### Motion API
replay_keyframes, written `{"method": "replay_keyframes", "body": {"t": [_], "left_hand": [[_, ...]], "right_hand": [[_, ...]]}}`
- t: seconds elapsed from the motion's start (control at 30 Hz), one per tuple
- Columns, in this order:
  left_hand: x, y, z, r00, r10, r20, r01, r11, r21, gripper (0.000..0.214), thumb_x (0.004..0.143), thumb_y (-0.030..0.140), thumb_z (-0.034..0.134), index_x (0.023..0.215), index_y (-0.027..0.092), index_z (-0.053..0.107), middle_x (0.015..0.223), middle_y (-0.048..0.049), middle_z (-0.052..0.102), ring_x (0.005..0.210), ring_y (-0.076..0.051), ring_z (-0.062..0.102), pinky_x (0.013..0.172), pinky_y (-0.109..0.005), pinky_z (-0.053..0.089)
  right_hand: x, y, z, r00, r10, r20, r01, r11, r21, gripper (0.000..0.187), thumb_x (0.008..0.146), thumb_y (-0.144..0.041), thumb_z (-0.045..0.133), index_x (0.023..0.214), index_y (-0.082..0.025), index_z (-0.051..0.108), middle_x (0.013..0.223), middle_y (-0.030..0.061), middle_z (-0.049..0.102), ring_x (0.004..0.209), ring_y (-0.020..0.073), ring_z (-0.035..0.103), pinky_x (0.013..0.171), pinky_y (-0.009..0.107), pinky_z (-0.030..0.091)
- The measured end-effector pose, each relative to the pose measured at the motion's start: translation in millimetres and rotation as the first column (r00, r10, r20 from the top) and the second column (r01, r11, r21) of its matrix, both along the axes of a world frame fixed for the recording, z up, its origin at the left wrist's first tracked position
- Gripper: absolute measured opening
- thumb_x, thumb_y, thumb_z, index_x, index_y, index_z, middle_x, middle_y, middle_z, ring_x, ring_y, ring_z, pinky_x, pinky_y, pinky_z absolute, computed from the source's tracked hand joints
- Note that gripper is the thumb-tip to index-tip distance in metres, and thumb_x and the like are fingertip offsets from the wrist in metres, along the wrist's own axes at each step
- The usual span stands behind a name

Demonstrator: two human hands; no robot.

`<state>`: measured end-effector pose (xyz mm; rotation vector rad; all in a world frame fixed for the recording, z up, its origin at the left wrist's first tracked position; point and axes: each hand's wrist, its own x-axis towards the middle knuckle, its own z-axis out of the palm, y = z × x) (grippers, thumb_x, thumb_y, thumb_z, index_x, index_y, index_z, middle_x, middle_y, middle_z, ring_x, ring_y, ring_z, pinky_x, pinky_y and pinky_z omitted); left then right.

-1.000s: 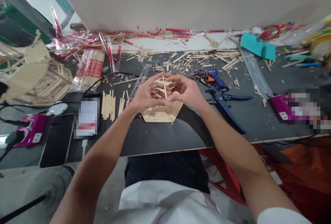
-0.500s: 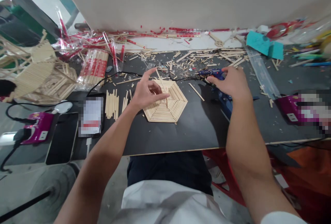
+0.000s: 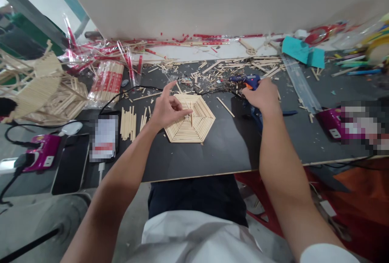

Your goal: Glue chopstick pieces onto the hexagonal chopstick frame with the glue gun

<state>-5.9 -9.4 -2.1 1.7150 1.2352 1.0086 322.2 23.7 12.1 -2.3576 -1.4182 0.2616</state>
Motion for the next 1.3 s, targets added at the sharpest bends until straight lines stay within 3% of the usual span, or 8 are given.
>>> {"method": "replay_keyframes", "body": {"t": [0.13,0.23,0.37,0.47,0.6,0.73,0.87,1.3], "left_hand": [[-1,0,-0.6,0.999,0.001,0.033,-0.001,1.000,0.004,0.101,0.066,0.025,0.089,0.154,0.021,0.039,0.077,0.0004,0.073,0.059,-0.014,0.060,0.059,-0.027,0.050],[0,0,0.8,0.999,0.011,0.031,-0.011,1.000,0.011,0.102,0.065,0.024,0.089,0.154,0.019,0.039,0.072,0.0017,0.071,0.057,-0.014,0.060,0.058,-0.028,0.049],[1,-1,1.7,1.000,-0.008,0.004,0.008,0.999,0.040,0.101,0.067,0.029,0.089,0.154,0.017,0.038,0.069,0.0024,0.070,0.057,-0.014,0.061,0.058,-0.027,0.049],[2,-1,-0.5,0.999,-0.044,-0.028,0.046,0.997,0.066,0.105,0.067,0.036,0.089,0.156,0.018,0.035,0.068,0.0044,0.069,0.056,-0.014,0.062,0.055,-0.025,0.048],[2,1,-4.6,0.993,-0.063,-0.100,0.074,0.991,0.109,0.107,0.068,0.042,0.089,0.156,0.019,0.034,0.066,0.0057,0.067,0.054,-0.013,0.060,0.054,-0.026,0.047],[0,5,-6.8,0.985,-0.077,-0.157,0.101,0.983,0.156,0.105,0.067,0.048,0.090,0.153,0.018,0.038,0.063,0.0085,0.059,0.053,-0.012,0.055,0.054,-0.026,0.044],[-2,9,-7.8,0.979,-0.071,-0.193,0.108,0.976,0.188,0.105,0.065,0.052,0.089,0.151,0.016,0.041,0.063,0.0103,0.051,0.052,-0.010,0.048,0.053,-0.025,0.038],[2,4,-7.4,0.964,-0.051,-0.261,0.115,0.964,0.239,0.103,0.069,0.058,0.087,0.150,0.015,0.040,0.056,0.0109,0.051,0.049,-0.012,0.046,0.055,-0.027,0.038]], "right_hand": [[-3,1,4.9,0.998,0.000,-0.070,0.012,0.985,0.173,0.045,0.081,-0.034,0.065,0.120,-0.013,0.061,0.114,0.0213,0.071,0.112,0.0373,0.068,0.099,0.051,0.053],[-11,-2,8.1,0.994,0.103,-0.043,-0.087,0.956,0.279,0.032,0.088,-0.038,0.058,0.113,-0.017,0.062,0.109,0.0177,0.072,0.103,0.0319,0.068,0.095,0.048,0.053],[-31,-10,8.6,0.959,0.282,-0.036,-0.253,0.903,0.348,0.039,0.089,-0.048,0.059,0.114,-0.019,0.061,0.100,0.0130,0.072,0.089,0.0266,0.067,0.085,0.042,0.054],[-45,-11,2.5,0.898,0.441,-0.004,-0.406,0.830,0.381,0.035,0.086,-0.047,0.061,0.109,-0.021,0.061,0.086,0.0076,0.069,0.080,0.0255,0.065,0.076,0.040,0.052],[-52,-6,-8.6,0.794,0.600,0.102,-0.584,0.705,0.402,0.018,0.081,-0.039,0.065,0.088,-0.024,0.056,0.074,0.0066,0.063,0.073,0.0268,0.061,0.069,0.039,0.047],[-51,-3,-13.5,0.720,0.682,0.132,-0.673,0.639,0.373,0.017,0.081,-0.035,0.062,0.082,-0.026,0.048,0.074,0.0058,0.061,0.070,0.0246,0.058,0.065,0.036,0.044],[-50,-5,-11.9,0.677,0.728,0.107,-0.714,0.614,0.336,0.019,0.082,-0.033,0.061,0.078,-0.026,0.043,0.074,0.0054,0.061,0.069,0.0230,0.057,0.064,0.035,0.042],[-47,-7,-8.1,0.653,0.755,0.059,-0.735,0.613,0.288,0.021,0.084,-0.030,0.066,0.078,-0.025,0.046,0.075,0.0037,0.061,0.065,0.0207,0.055,0.063,0.035,0.041]]}}
